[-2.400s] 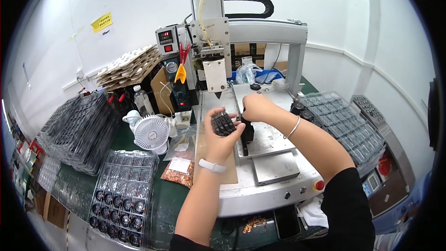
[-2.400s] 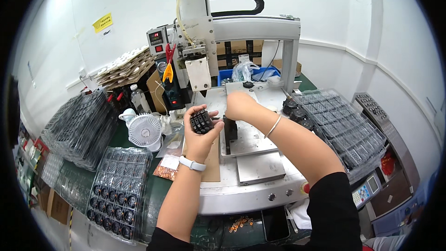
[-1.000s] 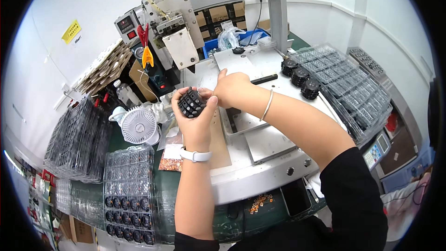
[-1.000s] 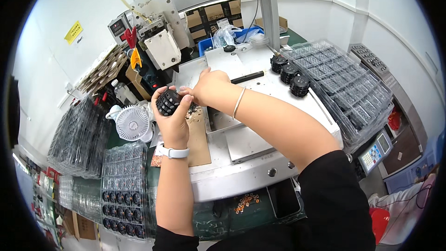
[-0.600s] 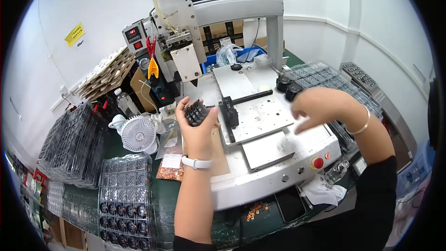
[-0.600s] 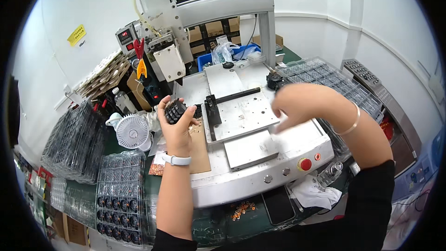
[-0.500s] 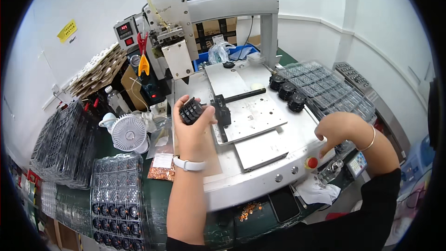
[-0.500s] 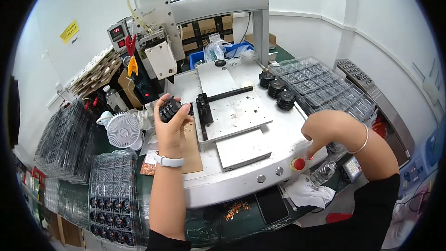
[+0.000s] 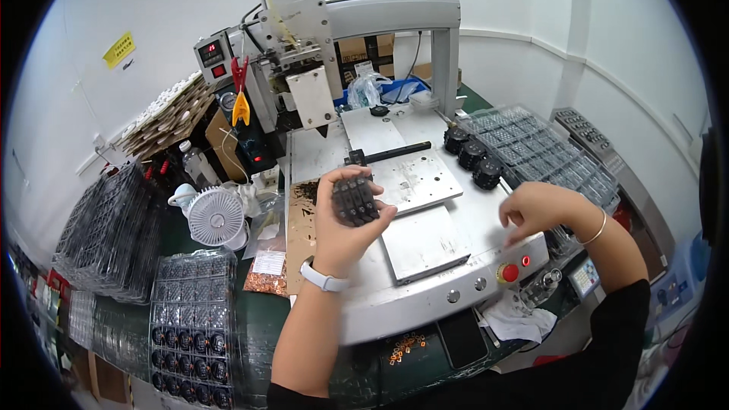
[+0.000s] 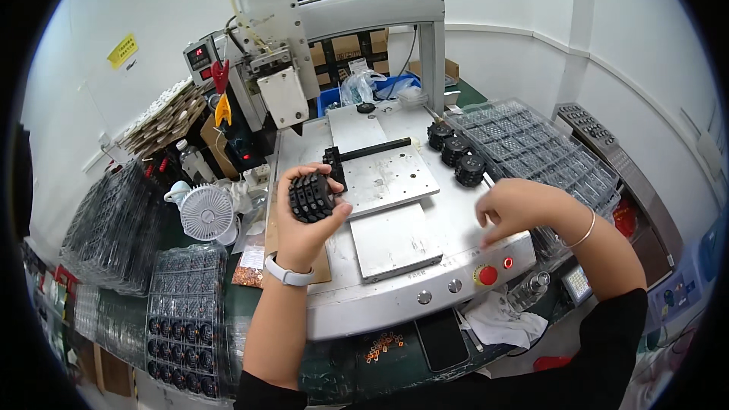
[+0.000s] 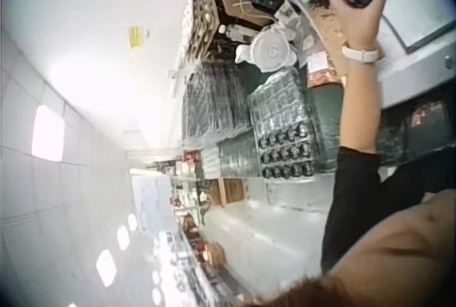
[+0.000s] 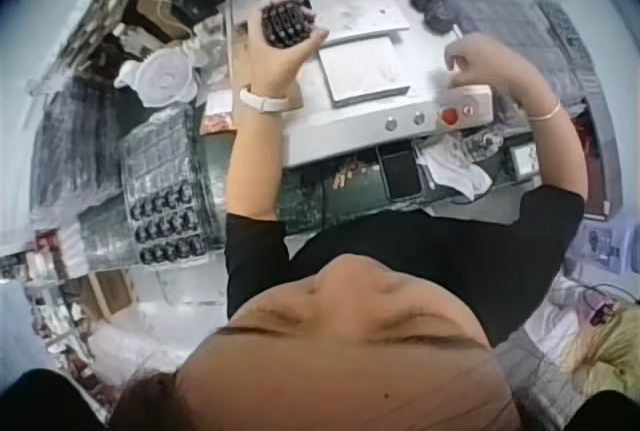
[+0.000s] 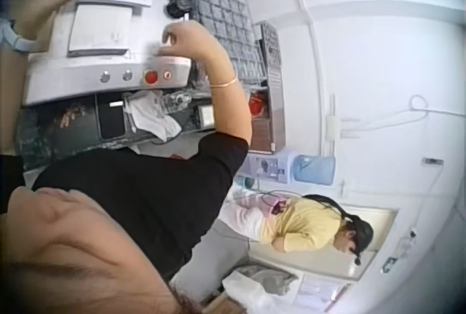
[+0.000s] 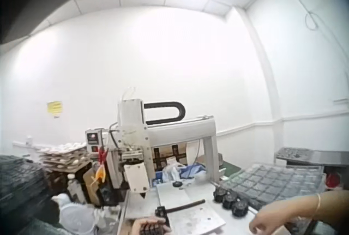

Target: Operate an automated placement machine and manually assemble small electronic components into a housing.

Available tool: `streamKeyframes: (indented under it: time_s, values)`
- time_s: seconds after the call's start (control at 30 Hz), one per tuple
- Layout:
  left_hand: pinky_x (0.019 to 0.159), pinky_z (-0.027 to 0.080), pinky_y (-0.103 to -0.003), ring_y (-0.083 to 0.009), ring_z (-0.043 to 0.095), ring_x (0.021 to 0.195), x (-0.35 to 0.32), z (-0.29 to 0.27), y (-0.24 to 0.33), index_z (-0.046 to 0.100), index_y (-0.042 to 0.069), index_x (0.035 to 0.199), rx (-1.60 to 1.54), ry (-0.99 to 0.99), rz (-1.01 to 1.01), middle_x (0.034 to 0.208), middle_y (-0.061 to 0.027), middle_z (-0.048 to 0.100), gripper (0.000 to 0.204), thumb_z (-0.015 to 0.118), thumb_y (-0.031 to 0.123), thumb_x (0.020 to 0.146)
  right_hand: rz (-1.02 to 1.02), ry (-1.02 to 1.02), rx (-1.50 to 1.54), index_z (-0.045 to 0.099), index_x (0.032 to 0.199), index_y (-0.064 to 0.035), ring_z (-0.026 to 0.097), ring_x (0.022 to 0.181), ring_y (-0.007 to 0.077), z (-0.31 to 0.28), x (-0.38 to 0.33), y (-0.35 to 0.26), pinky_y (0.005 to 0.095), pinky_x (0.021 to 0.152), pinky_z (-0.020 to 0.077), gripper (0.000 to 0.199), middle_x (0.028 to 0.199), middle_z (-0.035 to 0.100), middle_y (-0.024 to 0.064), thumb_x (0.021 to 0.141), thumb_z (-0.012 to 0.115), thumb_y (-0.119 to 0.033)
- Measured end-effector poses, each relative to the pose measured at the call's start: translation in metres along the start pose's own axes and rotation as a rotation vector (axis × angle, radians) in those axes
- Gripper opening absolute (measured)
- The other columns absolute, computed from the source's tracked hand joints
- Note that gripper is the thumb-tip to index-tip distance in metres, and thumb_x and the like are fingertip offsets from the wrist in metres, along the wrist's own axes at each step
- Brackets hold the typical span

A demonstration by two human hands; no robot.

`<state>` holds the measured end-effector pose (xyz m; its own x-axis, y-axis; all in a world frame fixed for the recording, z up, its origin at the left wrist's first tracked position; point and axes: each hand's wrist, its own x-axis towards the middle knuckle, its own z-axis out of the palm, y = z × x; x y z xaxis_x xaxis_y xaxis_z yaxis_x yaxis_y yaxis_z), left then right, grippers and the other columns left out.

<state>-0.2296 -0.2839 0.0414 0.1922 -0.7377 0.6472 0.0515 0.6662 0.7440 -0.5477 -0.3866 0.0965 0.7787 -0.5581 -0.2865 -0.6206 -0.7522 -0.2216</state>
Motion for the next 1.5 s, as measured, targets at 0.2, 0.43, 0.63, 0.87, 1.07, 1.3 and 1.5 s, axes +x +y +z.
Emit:
streamKeyframes:
  time_s: [0.2,0.43,0.63,0.87,1.07,1.3,1.5]
  values:
    - [0.099,0.044,-0.036,-0.0203,0.056,0.109,-0.004,0.0,0.003,0.044,0.008,0.113,0.334,-0.04,0.143,0.114,-0.0115,0.056,0.061,0.082,-0.001,0.067,-0.228,0.161,0.937,0.043,0.129,0.0046,0.061,0.104,0.0216,-0.023,0.076,-0.087,0.0324,0.092,0.0501,0.068,0.112,0.06,0.0167,0.078,0.08,-0.018]
    - [0.109,0.015,-0.056,-0.034,0.04,0.135,-0.005,-0.007,0.004,0.047,0.013,0.11,0.758,-0.017,0.237,0.122,-0.0093,0.059,0.056,0.079,0.022,0.064,-0.59,-0.042,1.256,0.031,0.139,0.0032,0.059,0.109,0.0206,-0.004,0.137,-0.132,0.0335,0.094,0.0487,0.09,0.118,0.057,0.0173,0.069,0.084,-0.015]
    - [0.11,0.011,-0.055,-0.0317,0.036,0.138,-0.002,0.0,0.016,0.045,0.012,0.116,0.791,-0.024,0.235,0.131,-0.0098,0.055,0.065,0.08,0.024,0.063,-0.513,-0.035,1.253,0.048,0.122,0.0044,0.061,0.102,0.017,-0.004,0.13,-0.133,0.0314,0.091,0.05,0.063,0.109,0.062,0.0118,0.07,0.081,-0.011]
    - [0.115,0.014,-0.047,-0.0282,0.041,0.135,-0.003,-0.004,0.024,0.044,0.008,0.121,0.663,-0.119,0.235,0.118,-0.0079,0.065,0.074,0.084,0.014,0.059,-0.515,-0.144,1.343,0.046,0.124,0.0035,0.06,0.102,0.0144,-0.011,0.114,-0.139,0.0306,0.091,0.0496,0.063,0.112,0.059,0.0088,0.07,0.079,-0.003]
    - [0.113,0.021,-0.046,-0.0278,0.043,0.134,-0.005,-0.003,0.027,0.044,0.007,0.12,0.636,-0.14,0.224,0.115,-0.0075,0.066,0.073,0.084,0.013,0.059,-0.5,-0.078,1.306,0.049,0.123,0.0034,0.061,0.102,0.0164,-0.008,0.107,-0.142,0.0311,0.091,0.0497,0.062,0.113,0.062,0.0112,0.072,0.081,-0.013]
    - [0.092,0.05,-0.033,-0.0186,0.059,0.105,-0.006,0.001,0.02,0.044,0.004,0.119,0.182,0.087,0.011,0.108,-0.0113,0.059,0.064,0.081,0.003,0.067,-0.521,-0.099,1.217,0.033,0.139,0.0,0.058,0.104,0.0164,-0.015,0.118,-0.116,0.0329,0.091,0.0484,0.076,0.118,0.057,0.0137,0.08,0.076,-0.02]
    - [0.074,0.061,-0.037,-0.0311,0.066,0.098,0.005,-0.024,0.008,0.052,0.003,0.111,-0.478,0.392,-0.331,0.101,-0.0132,0.063,0.033,0.067,0.0,0.082,-0.234,0.142,1.293,0.055,0.11,0.0,0.064,0.077,0.0147,-0.041,0.153,-0.085,0.0295,0.074,0.0548,0.027,0.09,0.065,0.009,0.085,0.063,-0.009]
